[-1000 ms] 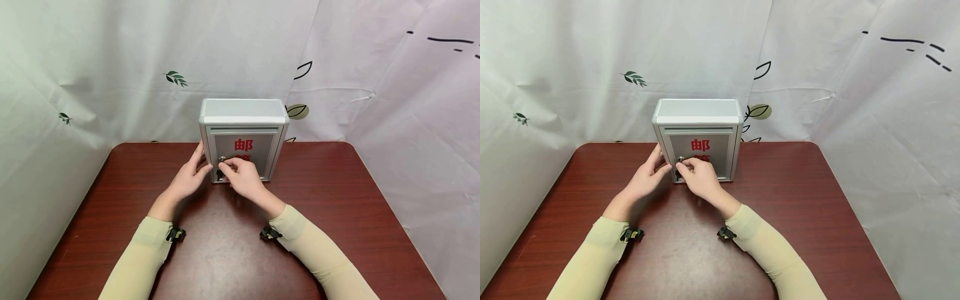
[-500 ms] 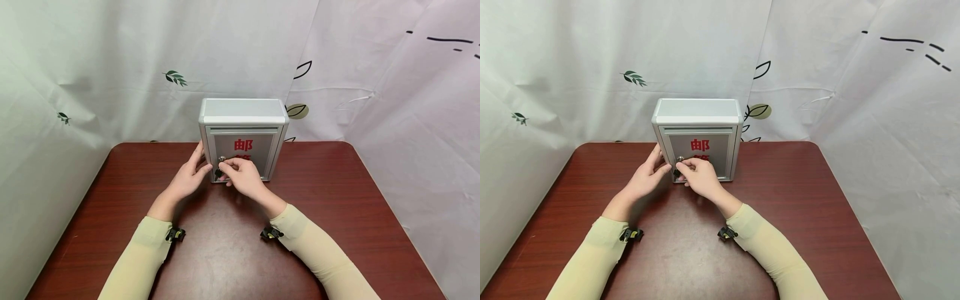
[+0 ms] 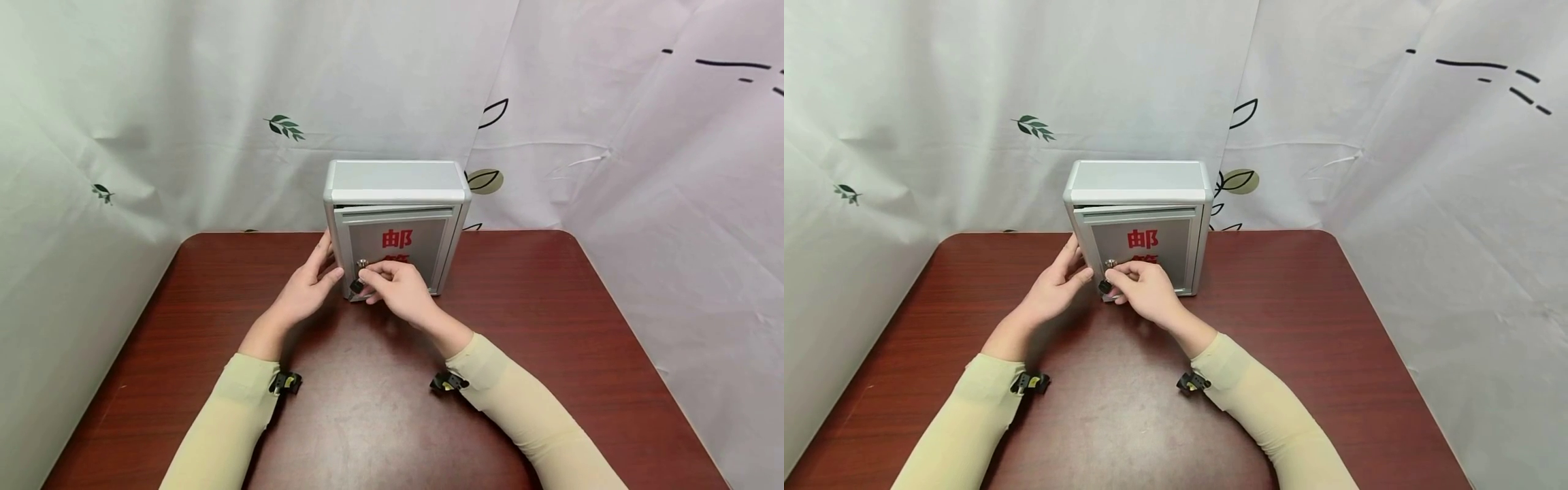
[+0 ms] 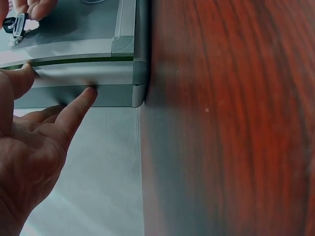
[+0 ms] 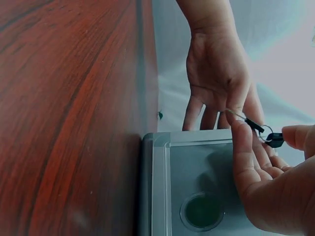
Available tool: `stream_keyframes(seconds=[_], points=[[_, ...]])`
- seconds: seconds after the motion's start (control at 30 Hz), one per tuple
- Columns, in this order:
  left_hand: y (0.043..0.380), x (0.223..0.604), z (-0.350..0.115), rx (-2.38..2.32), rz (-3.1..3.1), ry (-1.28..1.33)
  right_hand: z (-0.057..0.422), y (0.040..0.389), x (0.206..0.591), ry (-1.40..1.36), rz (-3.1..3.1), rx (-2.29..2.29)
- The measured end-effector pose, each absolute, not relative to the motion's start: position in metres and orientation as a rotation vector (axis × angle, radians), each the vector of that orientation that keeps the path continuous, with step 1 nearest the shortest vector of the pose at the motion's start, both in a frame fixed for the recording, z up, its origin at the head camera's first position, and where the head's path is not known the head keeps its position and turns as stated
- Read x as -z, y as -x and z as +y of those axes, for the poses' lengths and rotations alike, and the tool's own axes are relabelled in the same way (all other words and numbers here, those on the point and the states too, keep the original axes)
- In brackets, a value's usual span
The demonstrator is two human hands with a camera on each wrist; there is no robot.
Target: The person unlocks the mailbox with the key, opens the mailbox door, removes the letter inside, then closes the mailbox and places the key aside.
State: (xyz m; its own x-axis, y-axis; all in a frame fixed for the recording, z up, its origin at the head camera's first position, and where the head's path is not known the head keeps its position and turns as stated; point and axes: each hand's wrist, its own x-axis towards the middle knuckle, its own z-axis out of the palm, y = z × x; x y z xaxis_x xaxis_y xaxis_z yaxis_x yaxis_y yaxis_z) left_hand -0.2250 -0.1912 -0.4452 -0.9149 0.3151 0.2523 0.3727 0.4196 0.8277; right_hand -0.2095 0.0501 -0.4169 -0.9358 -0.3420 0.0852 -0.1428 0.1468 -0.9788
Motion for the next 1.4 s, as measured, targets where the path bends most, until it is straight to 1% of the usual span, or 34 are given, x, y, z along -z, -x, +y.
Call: stream_keyframes(seconds=[0.7,1.4], points=[[0.224,0.446,-0.190,1.581,-2.558,0.634,0.071,0.196,0.422,0.527,2.092,1.887],[0.225,0.444,-0.190,1.555,-2.565,0.648,0.093,0.184,0.423,0.685,2.057,1.818]])
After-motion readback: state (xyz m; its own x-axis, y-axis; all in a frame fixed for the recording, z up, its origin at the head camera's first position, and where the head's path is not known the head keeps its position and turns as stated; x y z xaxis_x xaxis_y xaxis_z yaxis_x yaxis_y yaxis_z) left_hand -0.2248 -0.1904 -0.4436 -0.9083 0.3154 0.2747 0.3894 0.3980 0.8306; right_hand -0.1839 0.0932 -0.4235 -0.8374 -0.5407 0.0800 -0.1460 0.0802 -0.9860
